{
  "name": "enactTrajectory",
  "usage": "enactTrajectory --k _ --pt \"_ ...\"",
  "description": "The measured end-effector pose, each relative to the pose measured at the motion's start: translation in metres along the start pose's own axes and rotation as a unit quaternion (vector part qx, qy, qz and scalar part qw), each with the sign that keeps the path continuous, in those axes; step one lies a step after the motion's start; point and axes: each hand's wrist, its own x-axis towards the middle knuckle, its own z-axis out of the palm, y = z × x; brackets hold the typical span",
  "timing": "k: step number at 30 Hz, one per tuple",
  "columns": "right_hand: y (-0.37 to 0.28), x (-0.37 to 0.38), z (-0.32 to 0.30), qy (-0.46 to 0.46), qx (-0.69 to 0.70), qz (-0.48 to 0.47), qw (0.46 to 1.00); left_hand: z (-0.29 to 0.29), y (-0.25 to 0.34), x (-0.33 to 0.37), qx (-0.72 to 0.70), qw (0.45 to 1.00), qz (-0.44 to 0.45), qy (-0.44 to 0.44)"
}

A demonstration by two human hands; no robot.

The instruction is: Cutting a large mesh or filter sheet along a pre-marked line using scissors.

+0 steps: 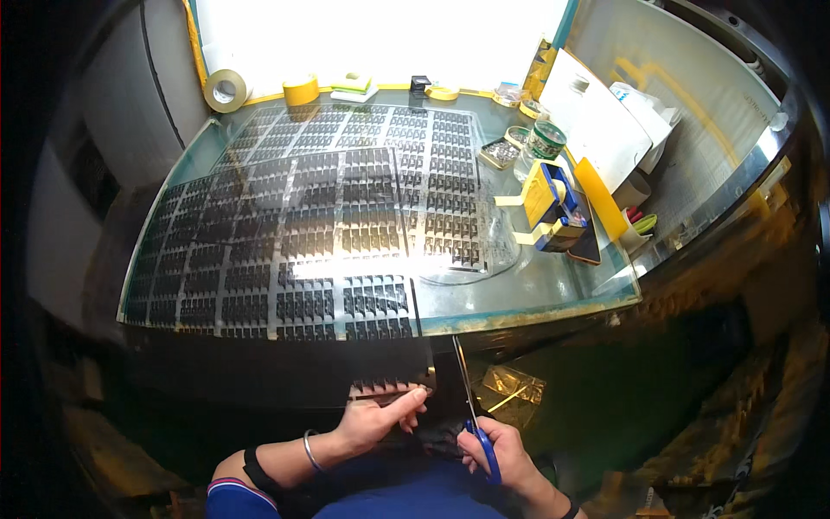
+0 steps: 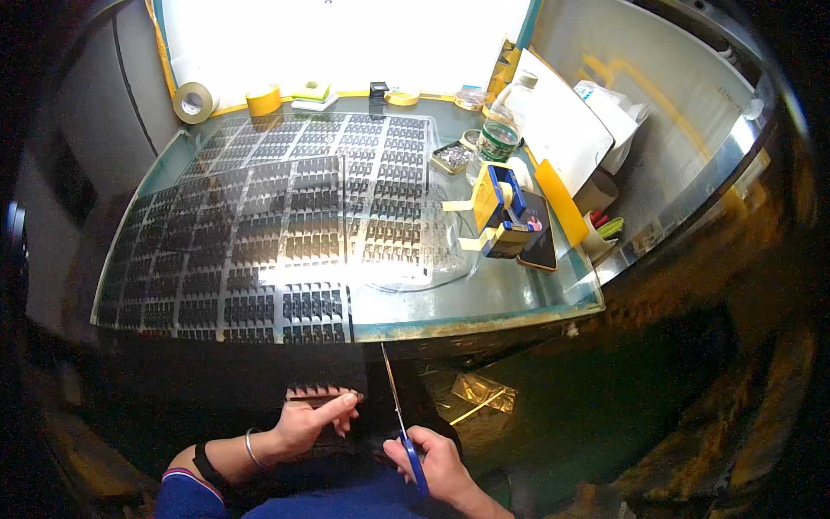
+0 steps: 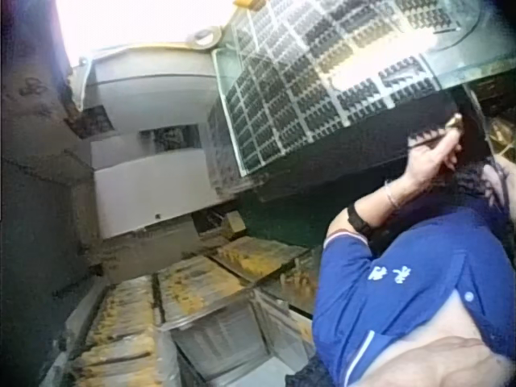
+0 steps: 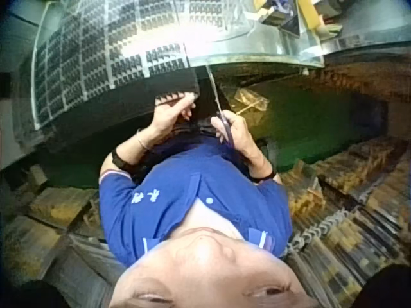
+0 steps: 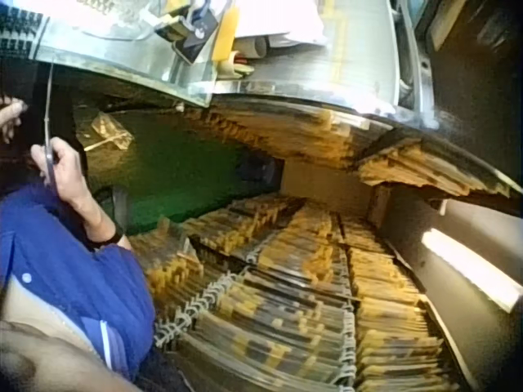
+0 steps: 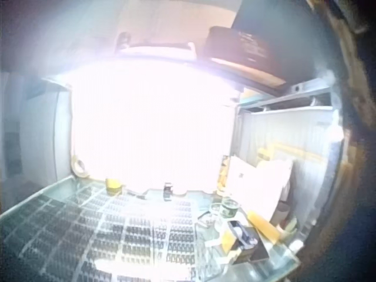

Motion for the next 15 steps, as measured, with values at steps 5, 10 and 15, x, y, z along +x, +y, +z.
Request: enactTrajectory --k 5,10,15 --pt "0.024 0.004 -0.016 -0.088 -0.060 0.111 0.988 -0.005 0.001 -0.002 -0.095 0.995 -0.009 0.036" --pt "0.023 0.004 -0.023 -0.160 -0.040 0.134 0.977 -0.002 0.009 0.002 -0.144 0.984 -0.049 0.093" --pt "0.017 0.007 -0.027 -0.202 -0.019 0.108 0.973 -0.002 0.010 -0.001 -0.150 0.984 -0.056 0.084"
